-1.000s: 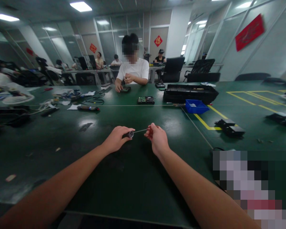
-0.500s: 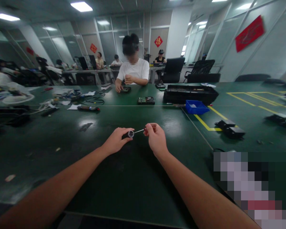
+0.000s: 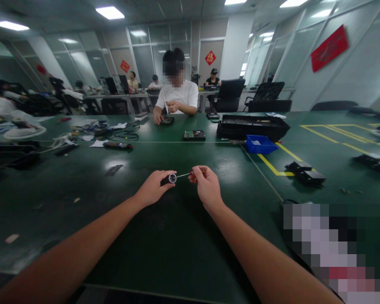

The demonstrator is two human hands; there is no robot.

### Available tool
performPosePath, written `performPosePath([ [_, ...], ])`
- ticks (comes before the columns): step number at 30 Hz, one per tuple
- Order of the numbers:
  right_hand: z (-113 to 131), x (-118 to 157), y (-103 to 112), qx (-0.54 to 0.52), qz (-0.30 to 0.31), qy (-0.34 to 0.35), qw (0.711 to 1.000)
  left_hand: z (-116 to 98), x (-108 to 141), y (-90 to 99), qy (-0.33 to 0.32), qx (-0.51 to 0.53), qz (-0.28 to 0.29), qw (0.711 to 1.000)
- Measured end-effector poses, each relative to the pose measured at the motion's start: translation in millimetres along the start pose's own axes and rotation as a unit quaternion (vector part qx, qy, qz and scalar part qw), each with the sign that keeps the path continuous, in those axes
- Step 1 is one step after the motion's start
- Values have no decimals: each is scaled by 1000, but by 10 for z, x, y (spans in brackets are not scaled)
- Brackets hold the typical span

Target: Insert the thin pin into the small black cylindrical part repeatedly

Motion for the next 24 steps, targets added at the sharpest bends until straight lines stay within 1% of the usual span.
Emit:
performPosePath([
  [6, -27, -5, 35, 11, -5, -1, 1000, -1, 3, 14, 4, 9, -4, 1000],
  [17, -69, -28, -3, -19, 7, 6, 1000, 5, 2, 21, 11, 10, -1, 1000],
  [21, -50, -19, 7, 16, 11, 8, 1000, 0, 6, 14, 7, 11, 0, 1000],
  [24, 54, -8, -5, 62, 26, 21, 997, 2, 9, 9, 8, 14, 5, 1000],
])
Point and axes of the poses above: each hand's wrist, its own x-axis away from the middle knuckle, its own y-axis out of the back of the hand, z = x × y, the point moved 10 cm from there along -x, towards the middle knuckle, and after that the axes turned 9 degrees about y, right-handed, at the moved point
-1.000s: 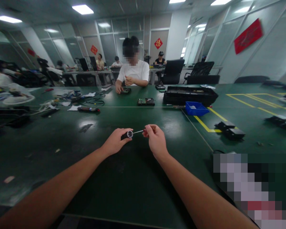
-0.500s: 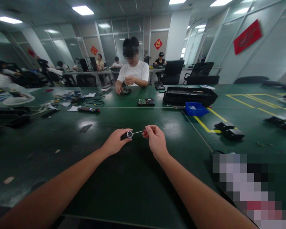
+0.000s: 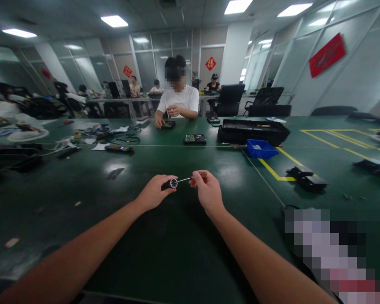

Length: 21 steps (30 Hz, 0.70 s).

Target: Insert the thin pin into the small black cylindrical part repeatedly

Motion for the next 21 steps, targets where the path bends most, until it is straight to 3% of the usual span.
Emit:
performPosePath([
  [7, 307, 27, 38, 209, 18, 50, 976, -11, 12, 8, -3, 3, 0, 1000],
  [14, 332, 46, -128, 159, 84, 107, 978, 69, -6, 13, 8, 8, -6, 1000],
  [21, 247, 39, -79, 184, 56, 65, 979, 25, 4, -49, -7, 3, 5, 1000],
])
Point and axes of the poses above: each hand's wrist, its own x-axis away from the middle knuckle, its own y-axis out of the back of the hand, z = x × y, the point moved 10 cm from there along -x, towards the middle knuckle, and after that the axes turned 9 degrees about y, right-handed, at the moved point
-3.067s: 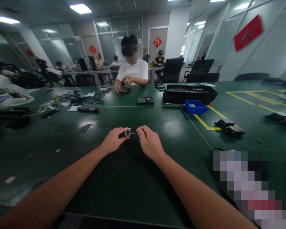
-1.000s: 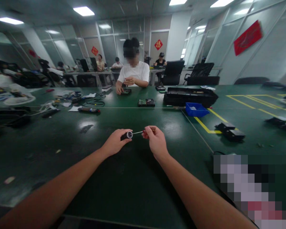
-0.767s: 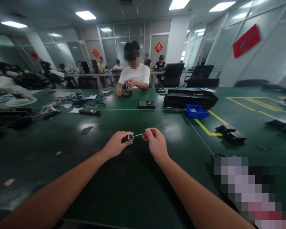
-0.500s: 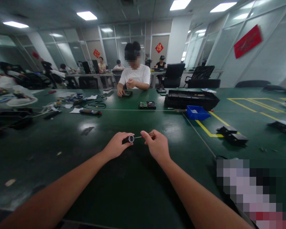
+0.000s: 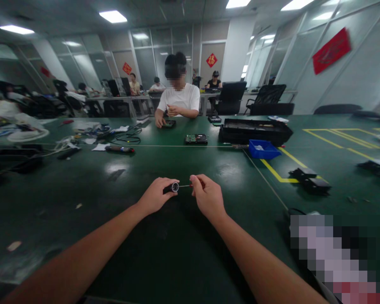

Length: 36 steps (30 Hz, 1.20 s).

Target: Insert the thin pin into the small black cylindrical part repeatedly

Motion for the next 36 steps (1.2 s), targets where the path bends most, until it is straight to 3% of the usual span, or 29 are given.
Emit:
performPosePath([
  [3, 6, 9, 11, -53, -22, 8, 998, 9, -3, -19, 5, 5, 3, 1000],
  [8, -13, 18, -87, -92, 14, 1, 996, 44, -16, 0, 13, 6, -2, 1000],
  [15, -239, 10, -103, -223, -56, -59, 971, 70, -48, 31, 29, 12, -12, 999],
  [20, -441, -10, -70, -302, -98, -113, 941, -111, -30, 64, -12, 5, -8, 1000],
  [22, -550, -19, -90, -301, -78, -150, 939, -159, -28, 75, -22, -11, -11, 1000],
  [24, -640, -27, -19, -277, -97, -163, 942, -126, -42, 44, -6, -29, -1, 1000],
  [29, -655, -15, 105, -233, -149, -140, 951, 17, -73, -69, 33, -32, 28, 999],
  [36, -575, 10, 150, -212, -156, -104, 959, 30, -62, 54, 49, 58, -6, 997],
])
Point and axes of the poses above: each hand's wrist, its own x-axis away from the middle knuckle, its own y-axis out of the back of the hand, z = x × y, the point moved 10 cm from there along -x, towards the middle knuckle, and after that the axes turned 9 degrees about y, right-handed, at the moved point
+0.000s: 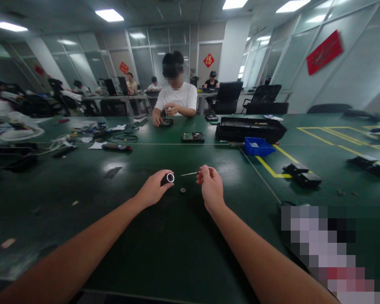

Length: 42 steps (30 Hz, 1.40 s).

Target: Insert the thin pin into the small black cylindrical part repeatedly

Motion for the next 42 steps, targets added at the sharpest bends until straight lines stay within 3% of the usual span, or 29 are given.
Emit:
performPosePath([
  [3, 31, -3, -5, 22, 13, 7, 1000, -59, 32, 48, 10, 26, 0, 1000],
  [8, 91, 24, -16, 40, 17, 12, 999, -210, 64, -37, 43, 38, 56, 997],
  [13, 153, 29, -23, 53, 20, 33, 998, -391, 66, -212, -26, -48, 89, 995],
  [20, 91, 27, -35, 17, 22, 20, 999, -299, 38, -494, -64, -220, 114, 967],
  [23, 81, 31, -39, 15, 19, 14, 1000, -275, -13, -474, -55, -215, 102, 970],
  [26, 73, 27, -43, 20, 22, 15, 999, -237, -63, -410, -31, -132, 114, 984],
  [29, 83, 25, -52, 25, 32, 20, 999, -89, -114, -302, 55, 47, 138, 988],
  [33, 110, 45, -53, 31, 37, 7, 999, 226, -145, -18, 180, 287, 91, 936],
  [37, 146, 75, -46, 23, 31, -10, 999, 555, -134, 427, 205, 369, 7, 907],
  [42, 144, 76, -57, 25, 37, -14, 999, 1249, 50, 1137, 265, 424, -134, 856],
])
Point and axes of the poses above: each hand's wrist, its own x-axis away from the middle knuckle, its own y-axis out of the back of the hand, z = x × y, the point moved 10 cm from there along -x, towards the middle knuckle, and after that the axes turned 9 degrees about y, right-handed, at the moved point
